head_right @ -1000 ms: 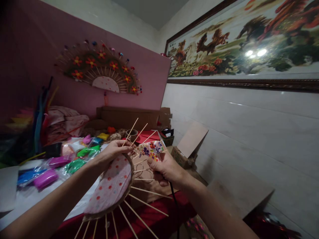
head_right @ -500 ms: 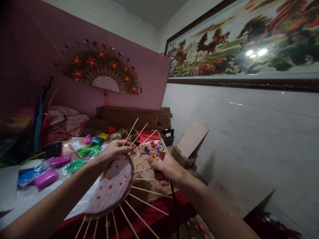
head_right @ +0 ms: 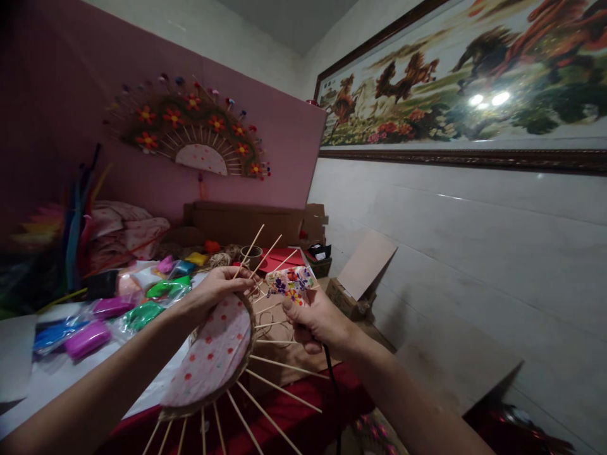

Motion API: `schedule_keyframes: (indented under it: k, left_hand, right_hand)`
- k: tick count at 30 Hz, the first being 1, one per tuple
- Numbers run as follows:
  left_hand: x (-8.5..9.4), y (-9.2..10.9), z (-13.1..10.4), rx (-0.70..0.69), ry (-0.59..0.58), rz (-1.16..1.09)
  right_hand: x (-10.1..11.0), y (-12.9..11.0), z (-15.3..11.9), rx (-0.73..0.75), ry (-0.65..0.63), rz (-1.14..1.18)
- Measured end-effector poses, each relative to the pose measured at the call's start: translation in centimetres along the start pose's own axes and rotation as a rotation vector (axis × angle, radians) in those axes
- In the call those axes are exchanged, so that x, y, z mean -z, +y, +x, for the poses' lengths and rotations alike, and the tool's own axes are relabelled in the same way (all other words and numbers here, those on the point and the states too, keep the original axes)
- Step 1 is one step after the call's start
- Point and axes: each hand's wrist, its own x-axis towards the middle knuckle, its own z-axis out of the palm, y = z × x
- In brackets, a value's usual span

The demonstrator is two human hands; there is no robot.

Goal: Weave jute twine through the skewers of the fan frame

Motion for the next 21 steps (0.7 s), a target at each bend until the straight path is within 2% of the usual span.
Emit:
schedule_keyframes:
  k: [21]
  left_hand:
    - [0.05,-0.48,0.3,0.0,0.003,-0.025]
  right_hand:
    - [0.06,0.0,0.08,0.004,-0.002,0.01]
